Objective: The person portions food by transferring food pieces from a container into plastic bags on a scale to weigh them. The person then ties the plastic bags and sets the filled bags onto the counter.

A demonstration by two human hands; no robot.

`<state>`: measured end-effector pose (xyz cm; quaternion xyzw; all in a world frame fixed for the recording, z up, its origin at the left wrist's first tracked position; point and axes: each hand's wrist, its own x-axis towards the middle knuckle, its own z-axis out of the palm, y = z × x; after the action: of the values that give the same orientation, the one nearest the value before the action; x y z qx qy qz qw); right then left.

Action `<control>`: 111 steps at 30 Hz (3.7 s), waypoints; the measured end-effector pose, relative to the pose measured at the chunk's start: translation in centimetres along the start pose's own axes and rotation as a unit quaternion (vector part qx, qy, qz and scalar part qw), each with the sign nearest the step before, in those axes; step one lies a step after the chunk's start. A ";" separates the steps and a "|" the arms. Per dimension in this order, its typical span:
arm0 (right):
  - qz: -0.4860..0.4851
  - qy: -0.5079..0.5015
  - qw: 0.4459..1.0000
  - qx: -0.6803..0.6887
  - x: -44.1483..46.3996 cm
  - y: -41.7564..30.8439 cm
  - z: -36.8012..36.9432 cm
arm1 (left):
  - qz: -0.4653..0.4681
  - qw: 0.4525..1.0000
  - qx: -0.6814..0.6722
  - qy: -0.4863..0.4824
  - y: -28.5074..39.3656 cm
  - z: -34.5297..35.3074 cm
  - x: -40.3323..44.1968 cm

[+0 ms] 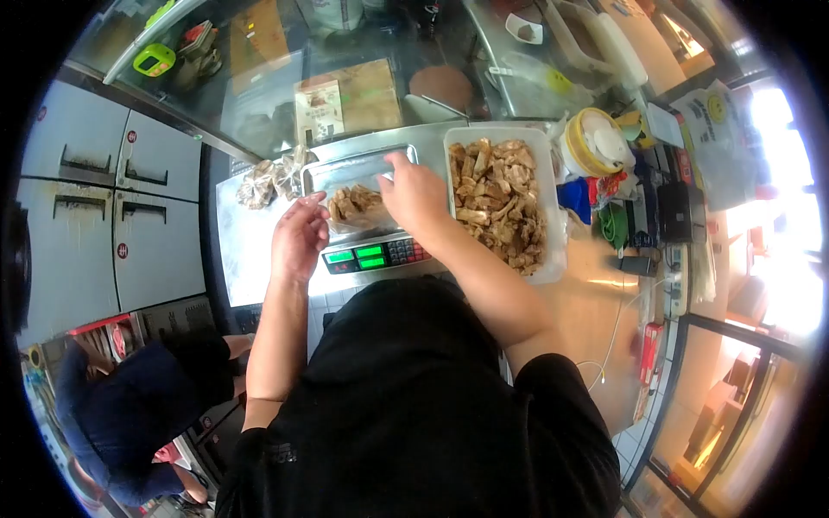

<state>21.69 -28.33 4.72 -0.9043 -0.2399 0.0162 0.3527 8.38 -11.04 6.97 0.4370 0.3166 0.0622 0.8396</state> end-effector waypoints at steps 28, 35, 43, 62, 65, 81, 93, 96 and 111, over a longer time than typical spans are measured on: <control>0.207 -0.203 0.709 0.642 -3.8 0.7 -2.7 | -0.077 0.992 0.041 -0.094 -1.2 1.7 -0.1; 0.174 -0.289 0.677 0.654 -2.9 0.2 -0.7 | -0.098 0.972 0.110 -0.183 -2.4 2.1 0.4; 0.036 -0.289 0.841 0.457 -3.7 2.8 2.5 | -0.140 0.974 0.099 -0.146 -3.4 -0.5 -0.1; 0.056 -0.327 0.909 0.253 -1.0 6.0 1.7 | -0.129 0.981 0.115 -0.085 -3.3 -4.4 5.4; 0.181 -0.289 0.836 0.431 -0.3 6.7 2.2 | -0.080 0.930 0.354 -0.065 -3.1 -3.1 4.0; 0.095 -0.328 0.809 0.479 -2.9 2.3 1.1 | -0.207 0.955 -0.092 -0.189 -4.4 -1.0 1.8; -0.108 -0.215 0.962 0.127 -5.6 3.8 2.0 | -0.151 0.974 -0.149 -0.074 -3.7 -1.3 3.1; -0.031 -0.075 0.982 0.170 -5.2 3.6 3.0 | -0.152 0.978 -0.127 -0.069 -3.9 -1.3 3.5; 0.355 -0.185 0.700 0.591 -4.5 1.3 5.9 | -0.169 0.983 -0.049 -0.060 -4.1 -1.8 1.1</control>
<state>17.14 -27.43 -1.18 -0.5072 0.0978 0.4454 0.7313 7.50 -11.83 2.49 0.3389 0.3318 -0.0914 0.8756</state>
